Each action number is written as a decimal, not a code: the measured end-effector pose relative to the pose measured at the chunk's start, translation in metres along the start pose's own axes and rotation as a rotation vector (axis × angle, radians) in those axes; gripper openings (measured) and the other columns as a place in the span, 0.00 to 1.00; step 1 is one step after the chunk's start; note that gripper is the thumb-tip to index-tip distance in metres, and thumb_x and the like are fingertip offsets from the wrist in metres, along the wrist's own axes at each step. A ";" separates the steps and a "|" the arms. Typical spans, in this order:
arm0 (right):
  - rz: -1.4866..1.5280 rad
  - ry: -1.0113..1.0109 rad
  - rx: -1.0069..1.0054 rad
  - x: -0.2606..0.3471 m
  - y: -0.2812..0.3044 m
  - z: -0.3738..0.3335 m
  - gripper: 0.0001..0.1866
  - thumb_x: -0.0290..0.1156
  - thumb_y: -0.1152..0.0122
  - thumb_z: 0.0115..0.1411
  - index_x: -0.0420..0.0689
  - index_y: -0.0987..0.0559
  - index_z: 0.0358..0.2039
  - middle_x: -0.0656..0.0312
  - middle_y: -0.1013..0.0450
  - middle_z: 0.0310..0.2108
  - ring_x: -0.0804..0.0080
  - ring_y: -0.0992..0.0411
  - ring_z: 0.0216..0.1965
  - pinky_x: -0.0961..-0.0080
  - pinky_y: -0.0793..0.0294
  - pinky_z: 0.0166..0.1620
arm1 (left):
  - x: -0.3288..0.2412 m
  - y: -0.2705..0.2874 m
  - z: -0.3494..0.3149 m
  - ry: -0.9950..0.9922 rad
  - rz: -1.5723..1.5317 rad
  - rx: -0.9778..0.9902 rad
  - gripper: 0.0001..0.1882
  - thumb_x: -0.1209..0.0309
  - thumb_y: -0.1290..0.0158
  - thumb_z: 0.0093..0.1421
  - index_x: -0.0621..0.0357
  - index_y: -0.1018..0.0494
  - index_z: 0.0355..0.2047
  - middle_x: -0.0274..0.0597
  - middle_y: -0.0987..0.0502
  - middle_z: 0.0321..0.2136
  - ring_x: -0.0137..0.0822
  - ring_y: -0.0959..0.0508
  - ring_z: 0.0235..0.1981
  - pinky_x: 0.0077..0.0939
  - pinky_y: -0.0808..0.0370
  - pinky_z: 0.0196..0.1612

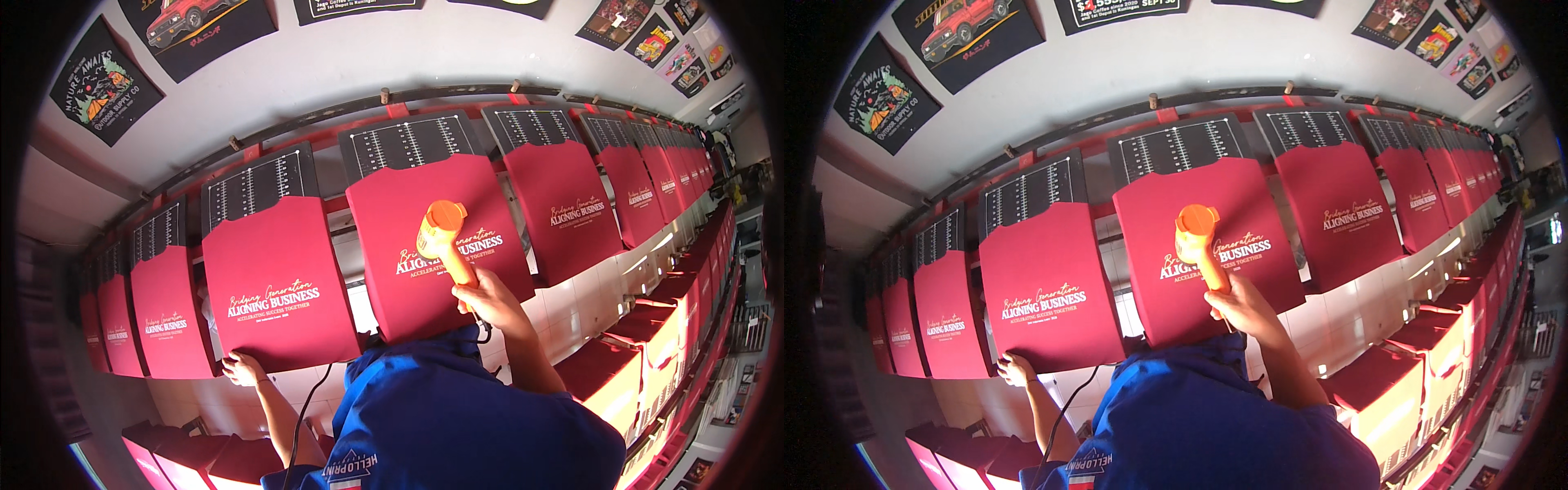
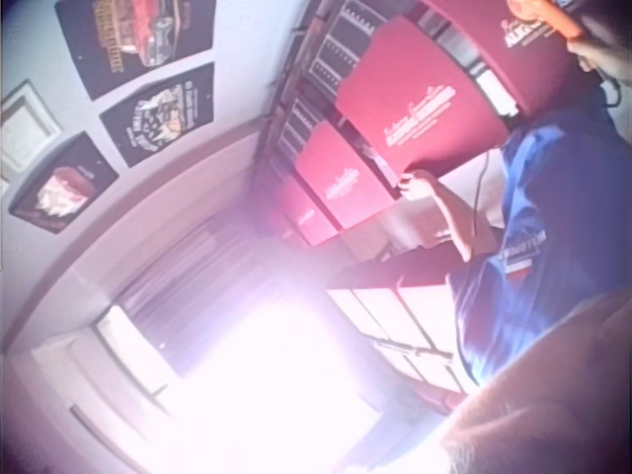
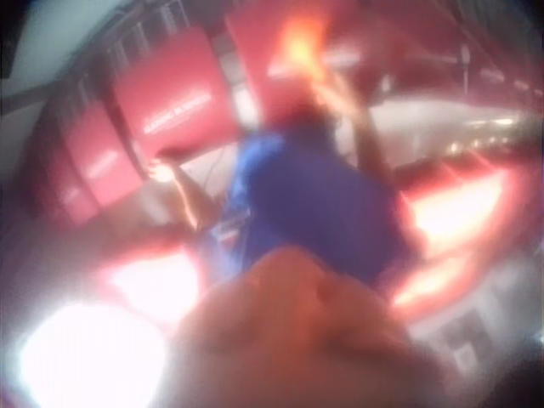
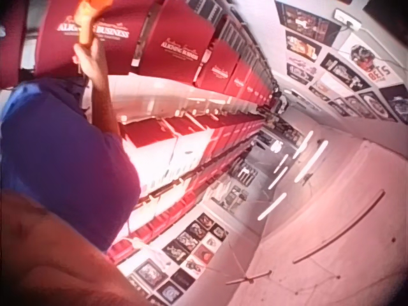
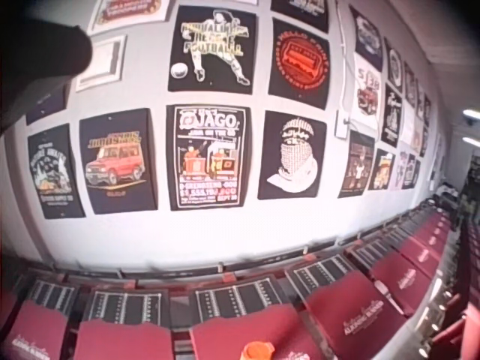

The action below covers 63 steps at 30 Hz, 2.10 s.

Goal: The person uses a heat gun to dry the ink on a series of printed shirts mounted on a screen-printing rack.

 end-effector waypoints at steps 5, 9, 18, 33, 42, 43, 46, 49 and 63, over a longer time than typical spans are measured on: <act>0.044 0.043 -0.039 -0.004 -0.007 0.003 0.06 0.27 0.44 0.62 0.40 0.31 0.37 0.68 0.35 0.24 0.83 0.33 0.23 0.82 0.29 0.28 | -0.010 0.006 0.017 0.112 -0.062 0.088 0.33 0.46 0.66 0.67 0.65 0.24 0.41 0.58 0.23 0.41 0.57 0.23 0.43 0.53 0.27 0.46; 0.091 0.064 -0.034 -0.008 -0.007 0.007 0.07 0.26 0.44 0.61 0.39 0.30 0.38 0.68 0.35 0.25 0.83 0.32 0.24 0.82 0.28 0.29 | -0.011 0.001 0.028 0.055 -0.117 0.089 0.32 0.48 0.65 0.67 0.67 0.23 0.36 0.60 0.21 0.35 0.60 0.22 0.36 0.53 0.26 0.41; 0.055 0.033 0.023 -0.006 -0.011 0.010 0.08 0.27 0.43 0.62 0.39 0.30 0.39 0.67 0.33 0.26 0.83 0.32 0.24 0.83 0.30 0.28 | 0.001 0.000 0.023 0.061 -0.177 0.024 0.32 0.48 0.64 0.67 0.68 0.23 0.35 0.62 0.22 0.33 0.61 0.22 0.35 0.52 0.26 0.39; -0.003 0.036 0.101 -0.010 -0.030 0.011 0.10 0.27 0.44 0.63 0.39 0.31 0.42 0.68 0.35 0.25 0.83 0.33 0.23 0.82 0.30 0.28 | 0.001 0.000 0.024 0.093 -0.238 0.073 0.33 0.49 0.65 0.67 0.71 0.23 0.38 0.66 0.23 0.36 0.63 0.23 0.37 0.52 0.27 0.42; -0.025 0.039 0.118 -0.003 -0.039 0.010 0.11 0.26 0.44 0.62 0.38 0.31 0.44 0.68 0.35 0.26 0.83 0.33 0.24 0.82 0.30 0.28 | 0.001 -0.004 0.025 0.084 -0.251 0.074 0.33 0.49 0.64 0.67 0.71 0.23 0.38 0.67 0.23 0.35 0.63 0.23 0.37 0.51 0.26 0.42; -0.027 0.020 0.120 -0.002 -0.038 0.010 0.11 0.26 0.44 0.62 0.38 0.31 0.44 0.68 0.35 0.26 0.83 0.33 0.24 0.82 0.30 0.28 | -0.002 -0.004 0.023 0.081 -0.249 0.097 0.33 0.49 0.64 0.67 0.71 0.23 0.38 0.67 0.23 0.35 0.63 0.23 0.37 0.51 0.26 0.42; -0.014 0.004 0.132 -0.001 -0.035 0.013 0.11 0.25 0.45 0.63 0.38 0.31 0.44 0.68 0.35 0.26 0.82 0.33 0.24 0.82 0.30 0.28 | 0.001 -0.003 0.024 0.087 -0.248 0.063 0.33 0.49 0.64 0.67 0.71 0.23 0.37 0.67 0.23 0.34 0.62 0.23 0.37 0.51 0.27 0.41; 0.017 0.042 0.102 -0.007 -0.035 0.020 0.09 0.26 0.44 0.63 0.38 0.31 0.42 0.68 0.35 0.26 0.82 0.33 0.24 0.82 0.30 0.28 | 0.007 -0.004 0.027 0.098 -0.239 0.030 0.33 0.49 0.63 0.67 0.72 0.24 0.36 0.67 0.23 0.34 0.63 0.23 0.35 0.52 0.27 0.41; 0.023 0.019 0.079 -0.003 -0.024 0.030 0.07 0.26 0.43 0.61 0.39 0.30 0.37 0.68 0.34 0.26 0.82 0.32 0.24 0.82 0.29 0.28 | -0.037 0.034 -0.019 -0.059 -0.032 -0.126 0.24 0.53 0.56 0.65 0.55 0.30 0.52 0.44 0.32 0.56 0.50 0.35 0.58 0.50 0.37 0.57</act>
Point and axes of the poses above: each hand's wrist, its own z-axis towards the middle knuckle, its own y-axis out of the back of the hand, x = y × z, the point moved 2 cm from there along z, towards the middle knuckle
